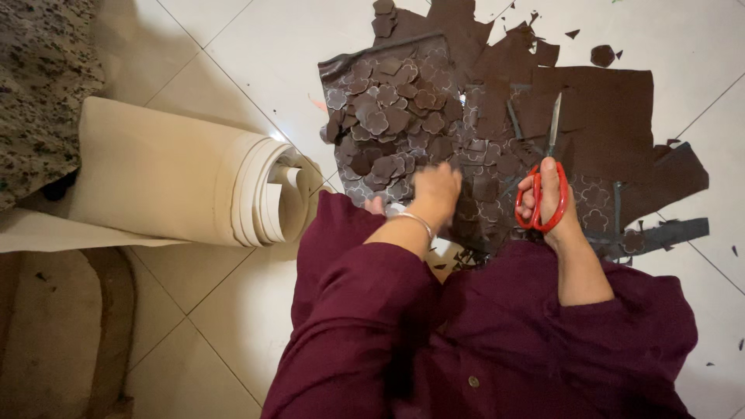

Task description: The person sits on a tiled floor and uses red-handled scissors to cut flower-shaped pieces from a dark brown patterned sheet. The cut shapes are placed in a growing pile beside the remaining material.

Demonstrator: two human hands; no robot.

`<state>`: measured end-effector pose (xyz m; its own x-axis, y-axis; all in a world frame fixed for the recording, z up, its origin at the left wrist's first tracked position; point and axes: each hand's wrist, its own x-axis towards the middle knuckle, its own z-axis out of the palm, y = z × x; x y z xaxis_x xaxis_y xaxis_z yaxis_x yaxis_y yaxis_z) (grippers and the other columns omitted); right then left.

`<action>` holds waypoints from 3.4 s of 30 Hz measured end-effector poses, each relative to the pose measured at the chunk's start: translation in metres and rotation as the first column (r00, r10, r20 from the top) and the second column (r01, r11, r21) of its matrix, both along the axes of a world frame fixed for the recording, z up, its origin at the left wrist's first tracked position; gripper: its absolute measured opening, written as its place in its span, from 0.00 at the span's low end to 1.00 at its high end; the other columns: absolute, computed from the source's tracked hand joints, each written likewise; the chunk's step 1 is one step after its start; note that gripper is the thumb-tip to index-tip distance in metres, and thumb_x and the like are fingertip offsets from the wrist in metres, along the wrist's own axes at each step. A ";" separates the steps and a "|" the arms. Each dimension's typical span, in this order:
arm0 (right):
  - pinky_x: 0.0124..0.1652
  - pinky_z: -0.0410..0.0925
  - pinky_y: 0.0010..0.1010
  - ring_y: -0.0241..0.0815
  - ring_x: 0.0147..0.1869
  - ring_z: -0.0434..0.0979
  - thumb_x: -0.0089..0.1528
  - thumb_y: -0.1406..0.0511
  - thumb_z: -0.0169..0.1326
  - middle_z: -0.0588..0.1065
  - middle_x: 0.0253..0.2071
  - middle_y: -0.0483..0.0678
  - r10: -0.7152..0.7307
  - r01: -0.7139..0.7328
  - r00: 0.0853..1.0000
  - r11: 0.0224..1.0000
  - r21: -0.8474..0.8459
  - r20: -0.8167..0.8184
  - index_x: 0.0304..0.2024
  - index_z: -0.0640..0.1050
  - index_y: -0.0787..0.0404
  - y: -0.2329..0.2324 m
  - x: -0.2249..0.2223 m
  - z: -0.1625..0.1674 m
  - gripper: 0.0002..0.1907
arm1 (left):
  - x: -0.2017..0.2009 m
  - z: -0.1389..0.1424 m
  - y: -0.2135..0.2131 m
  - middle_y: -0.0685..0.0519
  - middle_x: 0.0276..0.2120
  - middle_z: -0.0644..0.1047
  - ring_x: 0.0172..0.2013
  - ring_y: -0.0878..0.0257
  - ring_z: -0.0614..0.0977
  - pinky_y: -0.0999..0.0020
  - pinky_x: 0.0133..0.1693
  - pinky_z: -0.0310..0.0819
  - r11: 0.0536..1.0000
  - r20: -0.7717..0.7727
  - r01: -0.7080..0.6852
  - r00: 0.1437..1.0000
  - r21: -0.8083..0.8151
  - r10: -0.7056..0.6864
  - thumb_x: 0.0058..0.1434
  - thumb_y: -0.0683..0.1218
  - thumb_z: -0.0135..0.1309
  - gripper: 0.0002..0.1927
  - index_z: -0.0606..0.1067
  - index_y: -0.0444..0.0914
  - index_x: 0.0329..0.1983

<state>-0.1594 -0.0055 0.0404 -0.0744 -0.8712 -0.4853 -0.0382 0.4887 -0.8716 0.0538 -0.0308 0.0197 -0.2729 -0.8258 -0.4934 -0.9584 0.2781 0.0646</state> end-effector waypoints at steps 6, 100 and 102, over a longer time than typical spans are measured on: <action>0.26 0.65 0.32 0.37 0.20 0.62 0.66 0.34 0.39 0.62 0.18 0.43 -0.002 0.002 1.000 1.000 -0.002 -0.010 0.36 0.72 0.64 0.001 -0.001 0.000 0.39 | -0.026 -0.025 0.004 0.50 0.55 0.77 0.56 0.47 0.78 0.43 0.46 0.79 0.997 -0.060 -0.028 0.998 0.074 0.033 0.69 0.45 0.49 0.13 0.78 0.42 0.54; 0.37 0.77 0.36 0.46 0.40 0.85 0.61 0.52 0.53 0.81 0.43 0.58 0.392 -0.368 0.919 0.826 -0.426 -0.035 0.51 0.78 0.71 0.167 0.067 0.232 0.28 | 0.061 0.273 0.180 0.52 0.38 0.79 0.38 0.68 0.81 0.74 0.42 0.78 0.801 -0.567 -0.030 -0.722 0.598 0.397 0.68 0.36 0.55 0.06 0.72 0.33 0.46; 0.43 0.76 0.39 0.48 0.47 0.83 0.61 0.47 0.53 0.78 0.48 0.59 0.445 -0.378 0.894 0.807 -0.454 0.047 0.57 0.74 0.71 0.170 0.068 0.230 0.35 | 0.064 0.275 0.181 0.51 0.38 0.80 0.37 0.67 0.82 0.73 0.40 0.79 0.790 -0.547 -0.033 -0.739 0.612 0.393 0.68 0.37 0.55 0.07 0.72 0.33 0.47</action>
